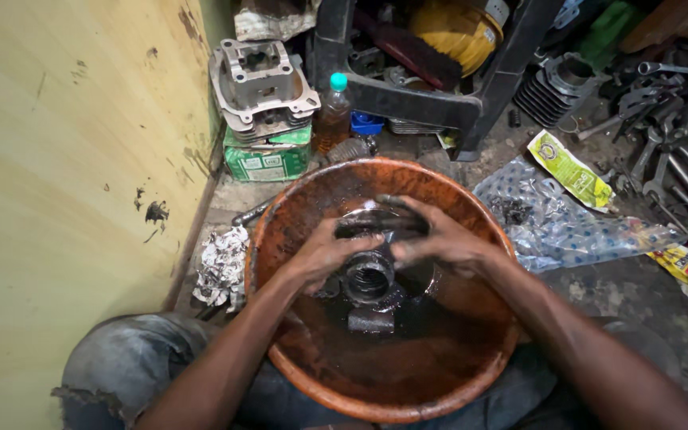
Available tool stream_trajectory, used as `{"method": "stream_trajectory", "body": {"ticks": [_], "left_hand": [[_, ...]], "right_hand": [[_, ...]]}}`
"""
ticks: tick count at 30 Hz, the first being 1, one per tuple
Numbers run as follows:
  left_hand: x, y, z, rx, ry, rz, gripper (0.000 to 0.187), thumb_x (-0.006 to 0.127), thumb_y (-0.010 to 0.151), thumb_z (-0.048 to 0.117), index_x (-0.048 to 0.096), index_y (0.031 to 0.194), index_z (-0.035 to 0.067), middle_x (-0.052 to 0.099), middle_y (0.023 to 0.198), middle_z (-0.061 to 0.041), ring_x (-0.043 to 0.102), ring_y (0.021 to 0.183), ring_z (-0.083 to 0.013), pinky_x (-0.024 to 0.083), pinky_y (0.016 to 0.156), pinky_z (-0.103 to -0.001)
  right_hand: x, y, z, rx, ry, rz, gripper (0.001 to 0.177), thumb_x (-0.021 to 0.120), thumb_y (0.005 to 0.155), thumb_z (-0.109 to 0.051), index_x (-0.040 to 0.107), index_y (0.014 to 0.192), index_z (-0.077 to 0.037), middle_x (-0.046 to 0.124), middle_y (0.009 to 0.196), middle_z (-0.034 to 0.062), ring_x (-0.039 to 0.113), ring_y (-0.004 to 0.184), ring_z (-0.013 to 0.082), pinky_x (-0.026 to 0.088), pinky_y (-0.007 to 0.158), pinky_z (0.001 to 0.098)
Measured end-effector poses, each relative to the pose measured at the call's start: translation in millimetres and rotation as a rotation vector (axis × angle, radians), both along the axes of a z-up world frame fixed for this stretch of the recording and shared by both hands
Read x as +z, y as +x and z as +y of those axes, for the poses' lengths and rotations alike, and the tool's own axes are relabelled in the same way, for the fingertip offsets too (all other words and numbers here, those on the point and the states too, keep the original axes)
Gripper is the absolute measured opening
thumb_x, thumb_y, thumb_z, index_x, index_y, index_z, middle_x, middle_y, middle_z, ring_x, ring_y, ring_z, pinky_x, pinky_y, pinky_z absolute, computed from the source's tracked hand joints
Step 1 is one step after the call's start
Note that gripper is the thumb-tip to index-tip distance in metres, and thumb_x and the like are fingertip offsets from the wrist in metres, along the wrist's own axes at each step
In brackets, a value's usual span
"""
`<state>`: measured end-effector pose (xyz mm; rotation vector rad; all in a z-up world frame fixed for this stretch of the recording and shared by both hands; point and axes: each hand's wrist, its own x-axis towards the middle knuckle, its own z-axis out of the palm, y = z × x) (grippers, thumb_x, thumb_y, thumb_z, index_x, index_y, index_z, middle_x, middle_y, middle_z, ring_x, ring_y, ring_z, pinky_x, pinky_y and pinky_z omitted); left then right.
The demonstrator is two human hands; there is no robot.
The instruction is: The person is cleaning two metal engine parts in a basin filled with dark liquid. They use a white cloth to wipe the parts and their hands to scrub them thoroughly. The person repeatedly dips the parts into the liquid and scrubs them to remove grime.
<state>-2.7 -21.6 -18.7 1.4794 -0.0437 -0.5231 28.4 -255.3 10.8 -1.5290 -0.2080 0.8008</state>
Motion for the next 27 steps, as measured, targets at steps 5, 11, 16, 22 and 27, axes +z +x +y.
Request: {"method": "stream_trajectory", "body": {"ticks": [5, 11, 16, 22, 27], "left_hand": [[0, -1, -3, 0.091, -0.032, 0.199, 0.059, 0.07, 0.087, 0.041, 0.068, 0.127, -0.002, 0.078, 0.105, -0.02, 0.077, 0.092, -0.0277, 0.066, 0.081, -0.041], [-2, 3, 8, 0.048, -0.012, 0.225, 0.075, 0.082, 0.088, 0.028, 0.041, 0.148, 0.012, 0.057, 0.136, -0.014, 0.054, 0.124, -0.025, 0.05, 0.099, -0.046], [-4, 4, 10, -0.034, -0.08, 0.075, 0.073, 0.088, 0.063, 0.014, 0.062, 0.131, 0.007, 0.073, 0.123, -0.014, 0.073, 0.111, -0.0278, 0.065, 0.089, -0.044], [-1, 5, 15, -0.015, -0.044, -0.048, 0.068, 0.09, 0.061, 0.002, 0.067, 0.126, 0.001, 0.077, 0.112, -0.014, 0.074, 0.102, -0.0247, 0.065, 0.091, -0.037], [6, 2, 16, -0.018, 0.006, -0.101, 0.065, 0.089, 0.06, 0.002, 0.069, 0.121, 0.002, 0.078, 0.11, -0.012, 0.076, 0.098, -0.0229, 0.067, 0.088, -0.037]], "right_hand": [[-1, -2, 2, 0.031, -0.216, -0.117, 0.127, 0.096, 0.057, -0.013, 0.019, 0.157, -0.019, 0.059, 0.146, 0.0183, 0.066, 0.118, 0.0319, 0.06, 0.09, 0.039], [-1, 8, -1, -0.172, -0.014, 0.173, 0.103, 0.084, 0.067, -0.025, 0.035, 0.157, -0.019, 0.062, 0.14, 0.0197, 0.069, 0.113, 0.0332, 0.067, 0.079, 0.0456], [6, 11, -4, -0.126, -0.067, 0.122, 0.091, 0.082, 0.071, -0.015, 0.041, 0.153, -0.02, 0.067, 0.133, 0.0236, 0.071, 0.108, 0.0384, 0.061, 0.076, 0.0449], [7, 6, 3, -0.138, -0.008, -0.009, 0.08, 0.077, 0.073, -0.001, 0.046, 0.147, -0.01, 0.066, 0.134, 0.0257, 0.072, 0.113, 0.0377, 0.063, 0.08, 0.045], [4, 5, 3, -0.188, 0.017, -0.021, 0.075, 0.075, 0.073, 0.004, 0.05, 0.142, -0.008, 0.067, 0.128, 0.0256, 0.074, 0.106, 0.0349, 0.065, 0.073, 0.0402]]}}
